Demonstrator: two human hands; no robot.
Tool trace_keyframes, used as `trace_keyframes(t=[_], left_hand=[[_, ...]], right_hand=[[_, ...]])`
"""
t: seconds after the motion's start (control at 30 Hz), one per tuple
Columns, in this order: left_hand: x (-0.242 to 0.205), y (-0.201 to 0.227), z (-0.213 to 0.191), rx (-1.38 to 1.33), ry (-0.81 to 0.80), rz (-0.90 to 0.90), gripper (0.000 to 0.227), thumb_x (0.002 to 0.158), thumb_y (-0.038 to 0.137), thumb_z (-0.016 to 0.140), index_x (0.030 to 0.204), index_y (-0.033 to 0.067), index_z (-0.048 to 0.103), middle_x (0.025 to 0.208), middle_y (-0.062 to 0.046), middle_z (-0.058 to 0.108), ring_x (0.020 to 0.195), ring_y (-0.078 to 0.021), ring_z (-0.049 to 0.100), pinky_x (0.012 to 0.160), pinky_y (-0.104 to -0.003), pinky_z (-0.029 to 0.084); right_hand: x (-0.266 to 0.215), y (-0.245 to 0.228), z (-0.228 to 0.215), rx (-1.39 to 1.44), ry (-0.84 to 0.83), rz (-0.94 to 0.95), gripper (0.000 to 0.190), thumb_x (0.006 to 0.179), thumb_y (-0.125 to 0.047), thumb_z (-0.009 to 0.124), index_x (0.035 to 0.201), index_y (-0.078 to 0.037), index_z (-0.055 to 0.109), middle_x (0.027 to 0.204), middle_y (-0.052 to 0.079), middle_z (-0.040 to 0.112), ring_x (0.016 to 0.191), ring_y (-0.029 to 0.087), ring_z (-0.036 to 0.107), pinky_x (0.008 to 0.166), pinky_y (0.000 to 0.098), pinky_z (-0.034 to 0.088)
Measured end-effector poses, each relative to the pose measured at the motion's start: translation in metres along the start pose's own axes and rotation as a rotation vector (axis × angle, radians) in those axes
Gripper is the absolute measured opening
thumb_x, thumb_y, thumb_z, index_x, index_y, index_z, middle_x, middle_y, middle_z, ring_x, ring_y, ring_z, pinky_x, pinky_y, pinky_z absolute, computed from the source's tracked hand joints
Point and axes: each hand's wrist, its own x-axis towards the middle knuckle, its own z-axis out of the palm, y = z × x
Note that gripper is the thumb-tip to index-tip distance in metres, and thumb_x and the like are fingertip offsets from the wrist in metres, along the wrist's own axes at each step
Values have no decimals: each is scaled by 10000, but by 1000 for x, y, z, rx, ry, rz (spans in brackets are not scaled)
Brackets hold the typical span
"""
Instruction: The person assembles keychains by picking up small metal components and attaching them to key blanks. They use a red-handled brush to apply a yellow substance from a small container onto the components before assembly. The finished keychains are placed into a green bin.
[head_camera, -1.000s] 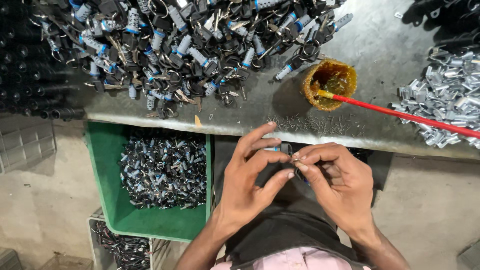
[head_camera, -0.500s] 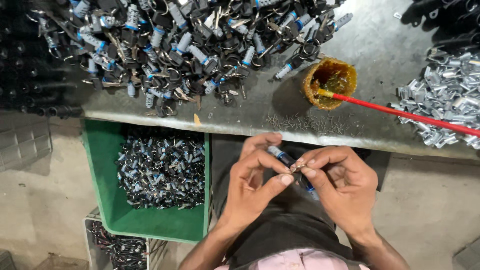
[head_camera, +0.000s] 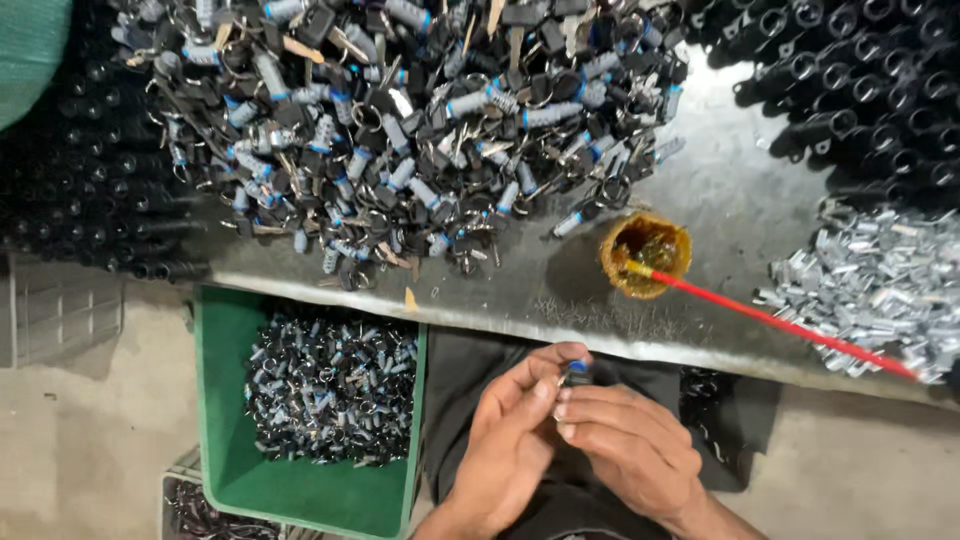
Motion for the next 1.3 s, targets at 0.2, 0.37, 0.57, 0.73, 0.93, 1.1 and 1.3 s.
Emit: trace_keyframes(t=[0.2, 0.37, 0.57, 0.73, 0.93, 1.1, 1.3], left_hand=[[12, 38, -2, 989, -93, 548, 215, 944, 62, 642, 1152, 32, 686, 1300, -140, 691, 1429, -311, 533, 1215, -458, 371], [15, 33, -7, 989, -150, 511, 134, 904, 0, 736, 1030, 39, 710, 1037, -111, 777, 1072, -270, 776, 1183, -486, 487], [6, 19, -12, 1114, -73, 626, 149, 883, -3, 739, 1024, 2, 691, 983, -132, 745, 979, -282, 755, 910, -376, 615], [-7, 19, -16, 973, 166, 422, 24, 877, 5, 715, 897, -1, 704, 813, -99, 761, 722, -203, 767, 689, -308, 600], [-19, 25, -19, 997, 15, 492, 81, 895, 8, 711, 969, -18, 693, 856, -118, 721, 750, -183, 723, 670, -295, 571], [-17, 29, -24, 1036, 39, 467, 41, 901, 14, 689, 927, -14, 675, 762, -97, 695, 674, -151, 700, 615, -296, 557], [-8, 46, -9, 906, 48, 77, 68, 886, 31, 662, 838, -17, 665, 601, -46, 663, 479, -85, 656, 423, -249, 486]], right_hand=[[1, -1, -3, 215, 151, 406, 141, 849, 112, 738, 913, 0, 681, 967, 162, 763, 883, 225, 771, 797, 306, 643], [-17, 7, -15, 187, 17, 428, 154, 849, 109, 717, 949, 5, 662, 984, 149, 768, 908, 197, 778, 817, 278, 634], [-14, 10, -11, 186, 2, 449, 160, 849, 117, 713, 948, 0, 667, 972, 148, 765, 881, 192, 773, 784, 279, 637], [-11, 7, -6, -20, -154, 82, 193, 820, 26, 795, 957, -27, 670, 972, 77, 746, 948, 189, 759, 816, 278, 619], [-21, 3, -3, 51, -135, 421, 196, 791, 110, 742, 932, -13, 686, 969, 111, 769, 852, 217, 782, 736, 286, 640], [-22, 5, 2, 27, -170, 232, 225, 792, 73, 783, 965, -35, 686, 986, 88, 749, 889, 217, 764, 762, 291, 627], [-5, 8, -14, -42, -336, -18, 259, 744, 34, 783, 976, -45, 699, 979, 95, 736, 900, 254, 752, 758, 326, 617]])
